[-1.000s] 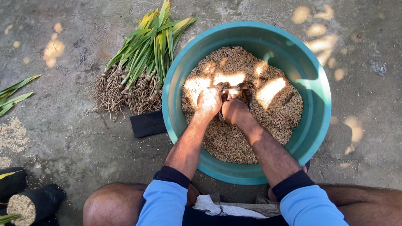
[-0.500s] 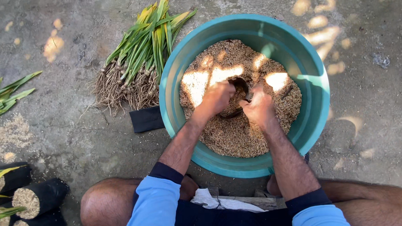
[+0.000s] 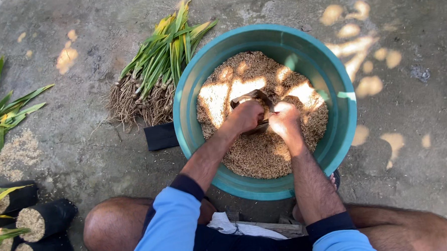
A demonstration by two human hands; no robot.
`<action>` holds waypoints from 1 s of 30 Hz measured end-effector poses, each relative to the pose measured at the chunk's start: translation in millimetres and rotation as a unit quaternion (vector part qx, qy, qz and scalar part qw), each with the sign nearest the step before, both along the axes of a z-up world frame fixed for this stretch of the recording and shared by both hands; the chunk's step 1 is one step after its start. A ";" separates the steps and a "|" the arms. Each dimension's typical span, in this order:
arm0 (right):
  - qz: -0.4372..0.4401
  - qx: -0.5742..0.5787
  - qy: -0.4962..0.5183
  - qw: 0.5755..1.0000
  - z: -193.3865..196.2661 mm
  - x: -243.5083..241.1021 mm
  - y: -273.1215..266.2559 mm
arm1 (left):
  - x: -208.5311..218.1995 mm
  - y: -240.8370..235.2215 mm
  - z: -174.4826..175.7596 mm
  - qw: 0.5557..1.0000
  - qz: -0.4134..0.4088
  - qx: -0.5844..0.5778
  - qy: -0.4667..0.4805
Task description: The person fills a black plastic planting bag with soil and grain husks by hand from a large green basin.
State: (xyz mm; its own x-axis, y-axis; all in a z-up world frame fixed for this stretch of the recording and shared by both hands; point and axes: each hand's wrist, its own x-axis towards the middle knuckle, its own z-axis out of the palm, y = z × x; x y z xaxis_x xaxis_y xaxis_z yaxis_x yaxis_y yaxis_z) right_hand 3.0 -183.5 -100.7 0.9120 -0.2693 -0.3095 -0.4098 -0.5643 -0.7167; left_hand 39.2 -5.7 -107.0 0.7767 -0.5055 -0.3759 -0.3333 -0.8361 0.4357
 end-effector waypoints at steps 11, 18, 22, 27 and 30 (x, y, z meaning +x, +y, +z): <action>0.364 -0.174 0.065 0.913 73.6 -6.2 66.2 | -81.3 29.7 46.3 0.928 0.346 -0.065 0.123; 0.559 -0.211 0.103 0.795 75.4 -6.4 67.4 | -81.8 16.3 26.6 0.930 0.347 -0.102 0.060; 0.512 -0.268 0.162 0.800 50.8 -3.1 79.6 | -78.3 19.1 41.9 0.929 0.340 -0.111 0.094; 0.457 -0.315 0.154 0.818 39.1 4.8 85.1 | -74.1 26.2 58.8 0.918 0.367 -0.100 0.115; 0.482 -0.323 0.147 0.801 40.7 -3.2 82.5 | -83.0 25.9 69.4 0.913 0.372 -0.078 0.146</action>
State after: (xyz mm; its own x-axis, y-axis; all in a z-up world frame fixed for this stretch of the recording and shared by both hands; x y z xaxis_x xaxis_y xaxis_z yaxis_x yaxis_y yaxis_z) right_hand -0.2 -101.0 -60.0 0.7058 0.3259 -0.6290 0.3416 -0.9344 -0.1009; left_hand -43.8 20.2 -37.5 0.8051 0.0566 -0.5904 0.4515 -0.7040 0.5482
